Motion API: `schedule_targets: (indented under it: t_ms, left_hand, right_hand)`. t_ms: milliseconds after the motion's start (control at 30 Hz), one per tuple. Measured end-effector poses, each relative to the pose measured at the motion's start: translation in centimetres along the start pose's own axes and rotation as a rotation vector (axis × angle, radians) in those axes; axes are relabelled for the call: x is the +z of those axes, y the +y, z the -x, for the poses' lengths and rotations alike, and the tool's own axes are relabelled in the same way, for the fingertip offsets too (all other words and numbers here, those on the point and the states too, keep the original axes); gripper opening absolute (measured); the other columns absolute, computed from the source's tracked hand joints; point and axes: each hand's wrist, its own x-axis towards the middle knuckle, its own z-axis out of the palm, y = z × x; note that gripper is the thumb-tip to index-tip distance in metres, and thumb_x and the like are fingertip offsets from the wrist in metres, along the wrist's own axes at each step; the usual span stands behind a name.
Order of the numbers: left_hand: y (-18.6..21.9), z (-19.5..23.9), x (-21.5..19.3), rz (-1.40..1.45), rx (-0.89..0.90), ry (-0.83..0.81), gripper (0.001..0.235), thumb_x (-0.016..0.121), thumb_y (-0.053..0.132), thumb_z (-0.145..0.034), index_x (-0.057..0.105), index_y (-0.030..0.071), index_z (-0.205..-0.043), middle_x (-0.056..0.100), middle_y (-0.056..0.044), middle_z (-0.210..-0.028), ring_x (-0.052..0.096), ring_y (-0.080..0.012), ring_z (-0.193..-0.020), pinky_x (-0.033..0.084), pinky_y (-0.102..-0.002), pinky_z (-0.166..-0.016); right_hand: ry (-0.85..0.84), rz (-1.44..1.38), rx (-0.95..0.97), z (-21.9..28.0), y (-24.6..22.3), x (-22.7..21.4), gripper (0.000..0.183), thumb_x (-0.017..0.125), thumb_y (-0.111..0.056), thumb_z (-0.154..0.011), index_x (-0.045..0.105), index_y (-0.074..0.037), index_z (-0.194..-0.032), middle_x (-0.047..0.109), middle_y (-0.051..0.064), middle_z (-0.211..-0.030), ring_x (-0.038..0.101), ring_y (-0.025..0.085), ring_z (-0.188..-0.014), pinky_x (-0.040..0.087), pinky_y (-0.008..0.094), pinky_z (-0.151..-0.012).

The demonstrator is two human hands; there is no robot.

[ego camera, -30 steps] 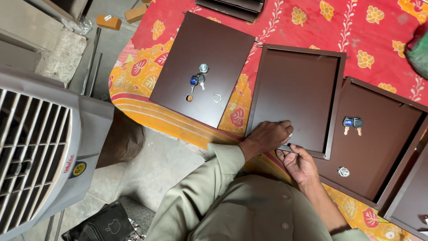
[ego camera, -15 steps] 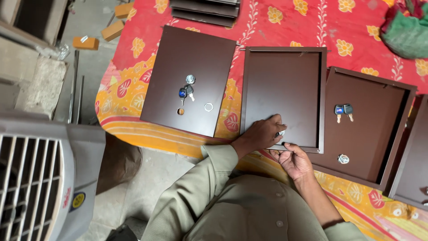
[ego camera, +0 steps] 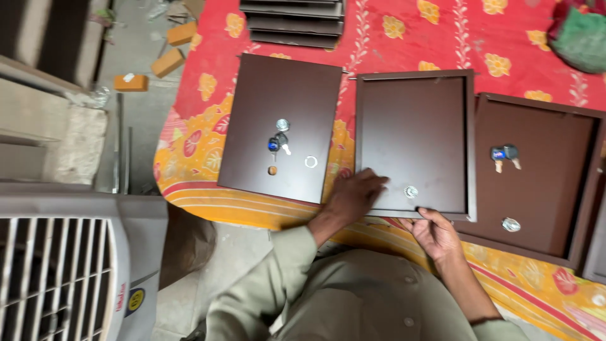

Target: The person inserts cam locks with keys into pre-drilled holes in brown metal cabinet doors, threads nuts onto the lock shafts by hand and tightens them, then stacks the finished doors. They take new locks from a cardboard box of hardware and work through the doors one at a time.

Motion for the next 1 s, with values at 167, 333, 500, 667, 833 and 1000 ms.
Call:
schedule_targets:
  t_ms: [167,333,500,667,833,1000]
  left_hand:
    - [-1.9,0.1,-6.3,-0.256,-0.458,0.151,0.037,0.075,0.026,-0.092,0.069,0.009,-0.124,0.066,-0.011,-0.113,0.073,-0.0322,-0.08,0.061,-0.043,-0.07]
    - [-1.8,1.5,-7.1,-0.392,-0.496,0.162,0.038,0.075,0.021,-0.09,0.068,0.005,-0.123,0.06,-0.015,-0.117,0.071,-0.0378,-0.079,0.058,-0.049,-0.069]
    - [-1.8,3.6,-7.7,-0.375,-0.507,0.239,0.04,0.076,0.021,-0.089,0.069,0.007,-0.126,0.06,-0.014,-0.116,0.07,-0.0365,-0.076,0.057,-0.049,-0.068]
    - [-2.5,4.8,-8.1,-0.363,-0.515,0.283,0.034,0.075,0.022,-0.093,0.072,0.012,-0.125,0.062,-0.011,-0.106,0.07,-0.0338,-0.081,0.058,-0.046,-0.071]
    - [-2.4,3.4,-8.1,-0.367,-0.468,0.162,0.039,0.079,0.025,-0.086,0.071,0.006,-0.119,0.063,-0.014,-0.106,0.069,-0.0388,-0.08,0.057,-0.049,-0.071]
    - [-3.1,2.6,-8.3,-0.391,-0.435,0.087,0.03,0.078,0.021,-0.084,0.072,0.003,-0.107,0.066,-0.018,-0.102,0.071,-0.0376,-0.079,0.058,-0.047,-0.072]
  right_hand:
    - [-0.006,0.015,0.005,0.0,-0.5,-2.0,0.016,0.067,-0.002,-0.087,0.065,-0.004,-0.102,0.073,0.009,-0.113,0.068,0.029,-0.115,0.043,0.059,-0.114]
    - [0.046,0.035,0.032,0.3,-0.5,-1.5,0.014,0.067,-0.001,-0.085,0.068,-0.004,-0.098,0.074,0.009,-0.106,0.067,0.03,-0.109,0.043,0.057,-0.113]
    - [0.03,0.01,0.049,-0.2,-0.5,-2.1,0.008,0.068,-0.001,-0.086,0.066,-0.003,-0.094,0.074,0.01,-0.104,0.068,0.03,-0.11,0.042,0.059,-0.114]
    - [0.064,-0.018,0.03,-0.5,-0.3,-1.7,0.012,0.067,0.002,-0.087,0.067,-0.005,-0.097,0.072,0.005,-0.104,0.066,0.024,-0.11,0.041,0.061,-0.115]
    - [-0.006,-0.062,0.023,-0.8,-0.1,-3.5,0.008,0.068,0.003,-0.088,0.066,-0.002,-0.094,0.072,0.009,-0.102,0.067,0.029,-0.112,0.042,0.062,-0.116]
    - [0.004,-0.008,0.049,0.0,-0.3,-1.5,0.008,0.065,-0.001,-0.085,0.067,-0.003,-0.093,0.074,0.013,-0.107,0.067,0.033,-0.112,0.041,0.057,-0.114]
